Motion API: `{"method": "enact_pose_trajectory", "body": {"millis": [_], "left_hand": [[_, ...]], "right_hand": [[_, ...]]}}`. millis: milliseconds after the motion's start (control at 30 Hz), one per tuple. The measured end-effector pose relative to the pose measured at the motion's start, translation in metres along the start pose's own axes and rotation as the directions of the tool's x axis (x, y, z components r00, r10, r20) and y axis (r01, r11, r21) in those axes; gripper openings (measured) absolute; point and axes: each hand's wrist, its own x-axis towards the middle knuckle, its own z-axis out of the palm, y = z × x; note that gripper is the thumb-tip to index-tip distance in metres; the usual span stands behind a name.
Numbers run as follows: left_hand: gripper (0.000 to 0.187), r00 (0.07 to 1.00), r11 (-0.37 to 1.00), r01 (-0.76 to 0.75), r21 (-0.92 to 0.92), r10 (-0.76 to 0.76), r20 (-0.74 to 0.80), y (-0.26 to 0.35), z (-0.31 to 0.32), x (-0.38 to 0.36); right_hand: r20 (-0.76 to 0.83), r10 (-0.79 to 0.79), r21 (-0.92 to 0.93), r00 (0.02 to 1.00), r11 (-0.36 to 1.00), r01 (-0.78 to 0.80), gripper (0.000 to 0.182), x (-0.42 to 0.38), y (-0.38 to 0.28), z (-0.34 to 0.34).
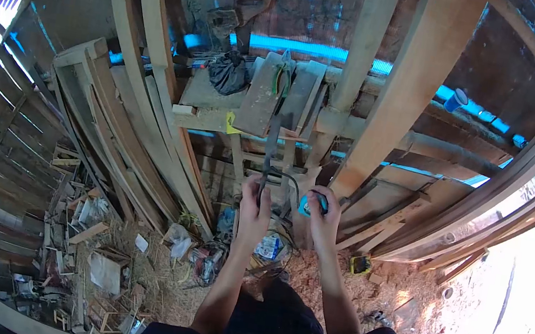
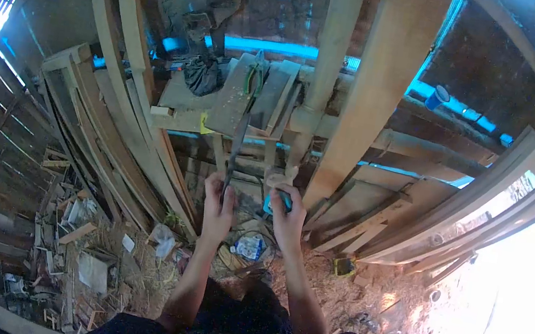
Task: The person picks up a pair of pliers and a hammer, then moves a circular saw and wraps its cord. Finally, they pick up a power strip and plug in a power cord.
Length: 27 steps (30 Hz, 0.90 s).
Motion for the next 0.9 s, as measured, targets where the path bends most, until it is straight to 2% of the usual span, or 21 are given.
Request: {"method": "enact_pose_trajectory", "body": {"millis": [33,133,167,267,300,433,533,600,667,800,867,900], "left_hand": [[0.028,0.986,0.98,-0.158,0.12,0.164,-0.042,-0.009,0.009,0.014],[0.033,0.99,0.971,-0.128,0.2,0.136,-0.023,-0.016,0.031,0.051],[0.034,0.997,0.968,-0.072,0.24,0.077,-0.013,-0.029,0.04,0.063],[0.032,0.984,0.899,-0.165,0.406,0.177,0.009,-0.057,0.061,0.09],[0.03,0.973,0.818,-0.213,0.535,0.229,0.038,-0.058,0.065,0.091],[0.026,0.963,0.952,-0.197,0.233,0.233,-0.137,-0.068,0.063,0.073],[0.023,0.998,0.978,-0.034,0.205,0.045,-0.05,-0.061,0.049,0.061],[0.024,1.0,0.977,-0.004,0.215,0.008,-0.019,-0.069,0.043,0.068],[0.025,1.0,0.973,0.03,0.23,-0.031,-0.001,-0.075,0.039,0.083],[0.03,0.975,0.891,-0.213,0.401,0.22,0.029,-0.054,0.042,0.118],[0.031,0.942,0.843,-0.307,0.442,0.334,0.019,-0.049,0.052,0.141],[0.031,0.939,0.796,-0.304,0.523,0.344,0.022,-0.05,0.056,0.152]], "right_hand": [[0.007,-0.028,-0.033,1.0,0.999,0.028,0.019,0.006,-0.005,-0.004],[-0.004,-0.022,-0.01,1.0,1.0,0.022,0.02,0.019,0.007,-0.011],[0.0,-0.035,-0.006,0.999,0.999,0.035,0.02,0.023,0.008,-0.012],[-0.011,-0.028,0.006,1.0,1.0,0.028,0.02,0.033,0.012,-0.012],[-0.011,-0.025,-0.012,1.0,1.0,0.024,0.019,0.035,0.009,-0.013],[-0.005,0.008,-0.048,1.0,0.999,-0.008,0.018,0.036,0.0,-0.018],[-0.004,0.003,-0.055,1.0,0.998,-0.003,0.018,0.036,-0.004,-0.021],[-0.019,-0.027,-0.093,0.999,0.995,0.025,0.019,0.039,-0.002,-0.021],[-0.033,0.04,-0.04,0.999,0.998,-0.041,0.02,0.041,0.0,-0.017],[-0.017,0.065,0.028,0.998,0.998,-0.065,0.024,0.053,0.016,0.0],[-0.02,0.02,0.005,1.0,1.0,-0.02,0.024,0.059,0.001,0.01],[-0.024,-0.005,-0.008,1.0,1.0,0.005,0.024,0.064,-0.004,0.015]]}}
